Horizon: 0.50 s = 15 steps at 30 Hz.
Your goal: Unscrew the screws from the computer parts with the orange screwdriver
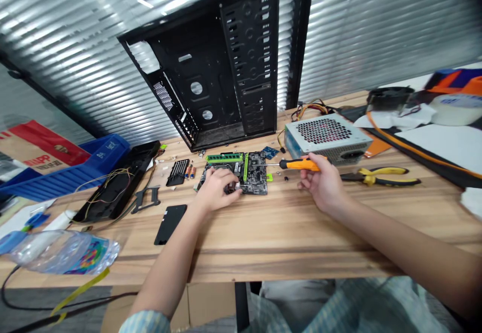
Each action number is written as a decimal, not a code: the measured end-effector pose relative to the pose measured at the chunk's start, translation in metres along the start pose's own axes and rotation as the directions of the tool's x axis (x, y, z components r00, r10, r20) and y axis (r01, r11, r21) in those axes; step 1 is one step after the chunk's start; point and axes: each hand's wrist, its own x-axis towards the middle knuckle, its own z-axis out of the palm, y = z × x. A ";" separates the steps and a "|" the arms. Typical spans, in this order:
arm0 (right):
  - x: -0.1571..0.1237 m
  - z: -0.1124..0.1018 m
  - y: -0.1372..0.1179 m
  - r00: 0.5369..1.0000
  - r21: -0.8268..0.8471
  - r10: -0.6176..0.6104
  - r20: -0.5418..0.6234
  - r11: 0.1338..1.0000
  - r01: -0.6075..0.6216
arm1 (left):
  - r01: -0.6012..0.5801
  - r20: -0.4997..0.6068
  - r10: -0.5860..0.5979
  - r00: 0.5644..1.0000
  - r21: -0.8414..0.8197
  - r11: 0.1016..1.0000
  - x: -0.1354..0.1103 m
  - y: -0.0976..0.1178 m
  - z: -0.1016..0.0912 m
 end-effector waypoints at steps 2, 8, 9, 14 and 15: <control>0.000 0.000 0.000 1.000 0.004 -0.002 0.030 1.000 0.002 | 0.002 0.008 -0.002 1.000 0.002 1.000 0.000 0.000 0.000; -0.001 0.000 0.002 0.998 -0.032 0.003 0.063 0.999 -0.001 | 0.004 0.022 -0.004 1.000 -0.003 1.000 0.000 0.000 0.000; -0.001 0.000 0.003 0.998 -0.030 0.007 0.062 1.000 -0.005 | 0.008 0.024 -0.008 1.000 -0.004 1.000 0.000 0.000 0.000; 0.000 0.001 0.002 0.997 -0.014 0.039 0.069 0.999 -0.038 | 0.009 0.016 -0.009 1.000 -0.007 1.000 0.000 0.001 -0.001; 0.000 0.001 0.002 0.997 -0.019 0.047 0.066 0.999 -0.046 | 0.005 0.013 -0.005 1.000 -0.008 1.000 0.000 0.001 -0.001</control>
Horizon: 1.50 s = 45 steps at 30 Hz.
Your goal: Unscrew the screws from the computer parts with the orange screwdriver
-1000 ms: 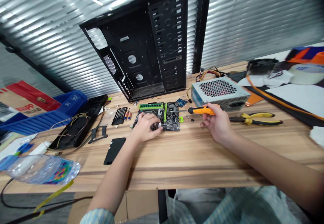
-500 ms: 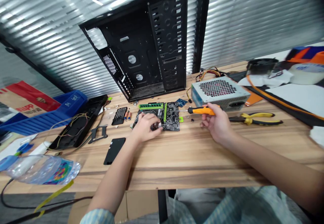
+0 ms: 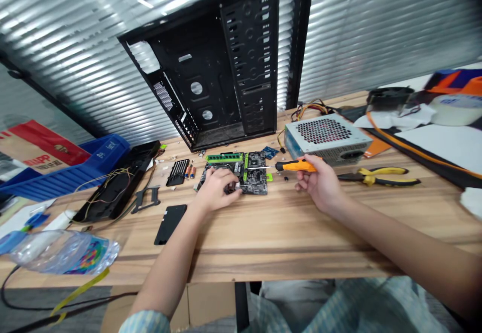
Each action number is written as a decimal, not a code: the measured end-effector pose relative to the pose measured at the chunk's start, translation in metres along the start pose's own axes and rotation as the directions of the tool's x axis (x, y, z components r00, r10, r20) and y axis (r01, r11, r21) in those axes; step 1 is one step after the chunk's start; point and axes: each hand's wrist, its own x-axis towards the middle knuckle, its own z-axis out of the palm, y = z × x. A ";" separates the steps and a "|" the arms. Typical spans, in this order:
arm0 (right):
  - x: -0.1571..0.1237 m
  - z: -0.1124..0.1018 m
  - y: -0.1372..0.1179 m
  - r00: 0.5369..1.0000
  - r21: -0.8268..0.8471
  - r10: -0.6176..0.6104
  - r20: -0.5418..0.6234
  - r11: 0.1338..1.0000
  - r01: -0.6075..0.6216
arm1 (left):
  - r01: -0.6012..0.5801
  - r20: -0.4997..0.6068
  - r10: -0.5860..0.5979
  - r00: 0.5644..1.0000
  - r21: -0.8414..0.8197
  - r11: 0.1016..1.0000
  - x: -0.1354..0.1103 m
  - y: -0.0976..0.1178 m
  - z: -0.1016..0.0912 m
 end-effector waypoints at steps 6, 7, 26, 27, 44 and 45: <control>0.000 0.000 -0.001 1.000 0.009 0.022 0.000 1.000 -0.022 | -0.003 -0.002 0.003 1.000 0.000 1.000 0.000 0.000 0.000; 0.000 0.000 -0.001 1.000 0.008 0.016 0.002 1.000 -0.016 | -0.001 -0.001 0.001 1.000 0.001 1.000 0.000 0.000 0.000; 0.001 -0.002 -0.006 0.998 0.039 -0.029 -0.057 0.999 0.031 | 0.010 -0.004 -0.010 1.000 -0.005 1.000 0.000 -0.001 0.001; 0.001 -0.002 -0.006 0.997 0.035 -0.032 -0.065 0.999 0.034 | 0.006 -0.006 -0.006 1.000 -0.006 1.000 0.000 0.000 0.001; 0.000 -0.002 -0.003 0.998 0.003 -0.023 -0.055 1.000 0.023 | 0.013 0.015 -0.013 1.000 0.003 1.000 0.000 0.001 -0.001; 0.000 -0.002 -0.003 0.998 -0.014 -0.030 -0.056 0.999 0.029 | 0.011 0.015 -0.011 1.000 0.002 1.000 0.000 0.001 -0.001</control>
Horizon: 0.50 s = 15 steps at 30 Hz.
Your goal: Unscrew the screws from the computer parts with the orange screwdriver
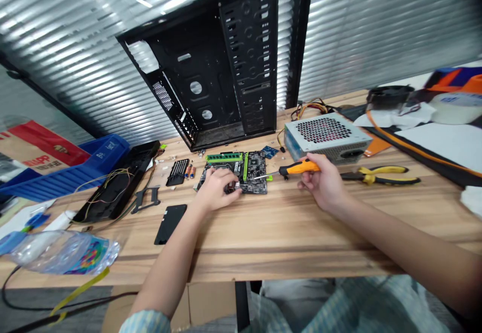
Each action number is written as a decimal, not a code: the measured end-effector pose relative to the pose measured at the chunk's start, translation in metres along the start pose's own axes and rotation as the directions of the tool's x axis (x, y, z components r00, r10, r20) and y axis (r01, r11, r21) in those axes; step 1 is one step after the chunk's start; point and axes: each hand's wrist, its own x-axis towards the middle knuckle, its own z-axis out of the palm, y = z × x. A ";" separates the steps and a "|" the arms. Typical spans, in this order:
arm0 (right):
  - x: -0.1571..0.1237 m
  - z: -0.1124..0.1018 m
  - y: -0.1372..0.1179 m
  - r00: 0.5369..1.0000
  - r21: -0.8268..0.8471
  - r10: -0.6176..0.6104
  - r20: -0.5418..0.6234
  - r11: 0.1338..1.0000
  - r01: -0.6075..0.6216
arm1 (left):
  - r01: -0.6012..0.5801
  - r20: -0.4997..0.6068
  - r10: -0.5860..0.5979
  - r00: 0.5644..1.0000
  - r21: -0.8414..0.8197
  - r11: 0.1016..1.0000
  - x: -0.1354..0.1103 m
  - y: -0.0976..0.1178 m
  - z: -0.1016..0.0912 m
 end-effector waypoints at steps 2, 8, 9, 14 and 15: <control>-0.001 0.001 0.001 1.000 -0.025 -0.019 -0.002 1.000 0.019 | -0.007 -0.009 0.007 1.000 -0.003 1.000 0.000 0.000 0.000; -0.001 0.000 0.000 0.999 0.032 -0.042 0.010 0.999 0.042 | 0.002 -0.002 -0.002 1.000 -0.001 1.000 0.000 0.000 0.000; -0.001 0.000 0.000 0.999 0.040 -0.041 0.008 0.998 0.041 | 0.001 -0.003 -0.001 1.000 0.000 1.000 0.000 0.000 0.000; 0.001 -0.002 0.000 0.998 0.010 -0.062 -0.011 0.998 0.063 | -0.015 -0.014 0.015 1.000 0.004 1.000 0.000 0.000 0.001; 0.001 -0.002 0.000 0.998 -0.001 -0.062 -0.011 0.998 0.062 | -0.015 -0.014 0.015 1.000 0.006 1.000 0.000 0.000 0.001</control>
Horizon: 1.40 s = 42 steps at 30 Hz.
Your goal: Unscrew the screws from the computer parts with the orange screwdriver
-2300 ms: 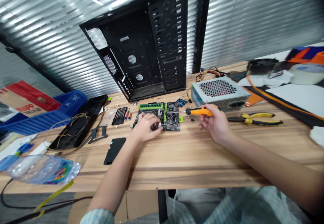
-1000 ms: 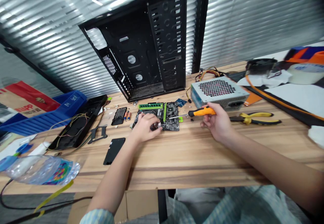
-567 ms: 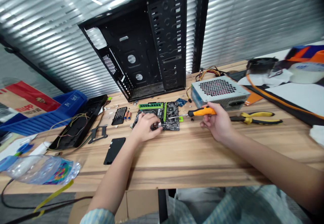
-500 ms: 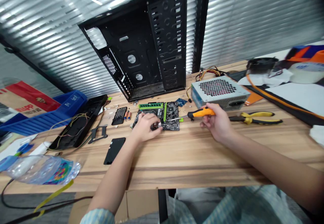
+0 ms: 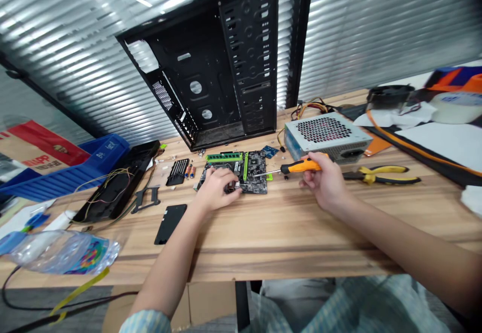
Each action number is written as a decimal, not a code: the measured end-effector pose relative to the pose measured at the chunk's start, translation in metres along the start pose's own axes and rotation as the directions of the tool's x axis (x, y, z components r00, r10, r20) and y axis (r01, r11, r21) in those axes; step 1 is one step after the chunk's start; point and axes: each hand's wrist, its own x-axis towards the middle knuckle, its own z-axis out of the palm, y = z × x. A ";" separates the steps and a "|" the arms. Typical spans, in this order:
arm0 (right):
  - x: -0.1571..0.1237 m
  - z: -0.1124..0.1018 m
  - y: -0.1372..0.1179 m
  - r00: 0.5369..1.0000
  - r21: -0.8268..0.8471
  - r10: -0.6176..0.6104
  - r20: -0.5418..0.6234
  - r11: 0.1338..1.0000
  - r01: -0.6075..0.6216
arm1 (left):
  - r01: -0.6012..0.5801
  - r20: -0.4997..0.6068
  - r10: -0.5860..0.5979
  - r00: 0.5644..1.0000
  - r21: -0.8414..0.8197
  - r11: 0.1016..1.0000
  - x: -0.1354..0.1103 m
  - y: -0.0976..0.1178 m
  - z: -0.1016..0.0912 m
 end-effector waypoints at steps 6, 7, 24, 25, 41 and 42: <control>-0.001 0.002 0.001 0.999 0.017 0.032 0.002 0.999 -0.032 | 0.003 0.006 -0.003 1.000 0.005 1.000 0.001 0.001 -0.001; -0.002 0.003 0.001 0.999 0.026 0.037 0.002 0.999 -0.037 | 0.003 0.005 -0.003 1.000 0.004 1.000 0.001 0.001 -0.001; 0.000 0.001 -0.001 1.000 0.007 0.030 0.002 1.000 -0.030 | 0.007 -0.003 -0.007 1.000 0.003 1.000 0.000 0.001 -0.001; 0.000 0.001 -0.001 1.000 -0.005 0.030 -0.006 1.000 -0.030 | 0.009 -0.003 -0.009 1.000 0.002 1.000 0.000 0.001 -0.001; 0.001 0.001 -0.001 0.999 0.004 0.052 -0.003 0.999 -0.052 | 0.011 0.005 -0.011 1.000 0.011 1.000 0.000 -0.001 0.000; 0.001 0.000 -0.002 0.999 0.012 0.046 -0.001 0.999 -0.046 | 0.012 0.006 -0.012 1.000 0.011 1.000 0.000 0.000 0.000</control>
